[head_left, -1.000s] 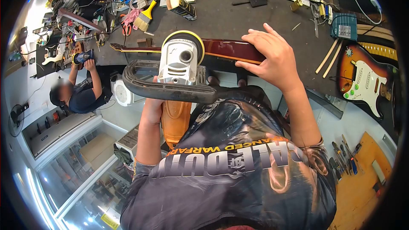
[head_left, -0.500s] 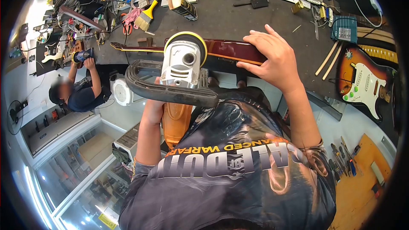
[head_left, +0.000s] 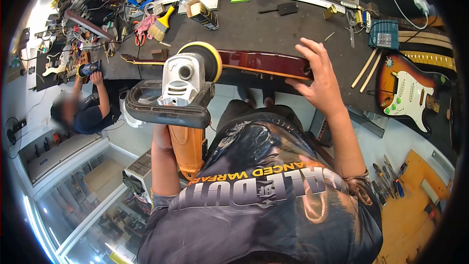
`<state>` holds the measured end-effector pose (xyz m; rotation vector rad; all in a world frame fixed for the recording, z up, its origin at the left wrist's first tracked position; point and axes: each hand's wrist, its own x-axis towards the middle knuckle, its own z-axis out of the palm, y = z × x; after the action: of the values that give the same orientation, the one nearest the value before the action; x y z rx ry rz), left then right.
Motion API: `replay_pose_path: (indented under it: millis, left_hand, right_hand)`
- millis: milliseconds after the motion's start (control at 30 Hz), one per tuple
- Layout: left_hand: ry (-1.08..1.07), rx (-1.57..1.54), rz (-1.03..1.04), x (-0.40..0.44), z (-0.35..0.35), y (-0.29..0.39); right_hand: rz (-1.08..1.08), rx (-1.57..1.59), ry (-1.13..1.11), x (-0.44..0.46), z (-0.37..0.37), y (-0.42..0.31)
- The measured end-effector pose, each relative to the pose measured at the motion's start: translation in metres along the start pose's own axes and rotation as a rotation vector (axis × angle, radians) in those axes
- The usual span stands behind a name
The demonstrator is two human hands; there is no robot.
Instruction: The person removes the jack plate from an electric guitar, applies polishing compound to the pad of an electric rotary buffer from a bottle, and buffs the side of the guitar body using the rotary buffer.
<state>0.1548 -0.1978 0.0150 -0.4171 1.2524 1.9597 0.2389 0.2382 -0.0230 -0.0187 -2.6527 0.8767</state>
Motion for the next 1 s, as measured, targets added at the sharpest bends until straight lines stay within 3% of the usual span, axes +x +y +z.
replay_pose_path:
  millis: [100, 200, 267, 367, 500, 600, 800, 1000]
  left_hand:
    - [0.042, 0.093, 0.008, 0.005, -0.013, 0.001]
    - [0.06, 0.183, 0.017, 0.006, -0.016, 0.002]
    - [-0.017, 0.278, 0.034, 0.008, -0.017, 0.007]
    - [0.051, 0.225, 0.115, 0.009, -0.007, 0.003]
    - [0.092, 0.203, 0.053, 0.01, 0.001, 0.0]
    - [-0.034, 0.187, 0.014, 0.011, 0.02, 0.01]
    - [0.078, 0.197, 0.036, 0.02, 0.014, -0.005]
    - [0.043, 0.129, -0.016, 0.025, 0.006, -0.018]
  right_hand:
    - [0.239, 0.331, 0.057, -0.018, 0.018, 0.01]
    - [0.362, 0.383, 0.005, -0.029, 0.028, 0.014]
    - [0.338, 0.315, 0.015, -0.028, 0.028, 0.014]
    - [0.359, 0.319, -0.007, -0.026, 0.026, 0.015]
    - [0.388, 0.381, -0.014, -0.022, 0.027, 0.018]
    - [0.311, 0.316, 0.005, -0.021, 0.028, 0.023]
    - [0.255, 0.277, 0.01, -0.028, 0.028, 0.02]
    - [0.239, 0.256, -0.003, -0.027, 0.026, 0.02]
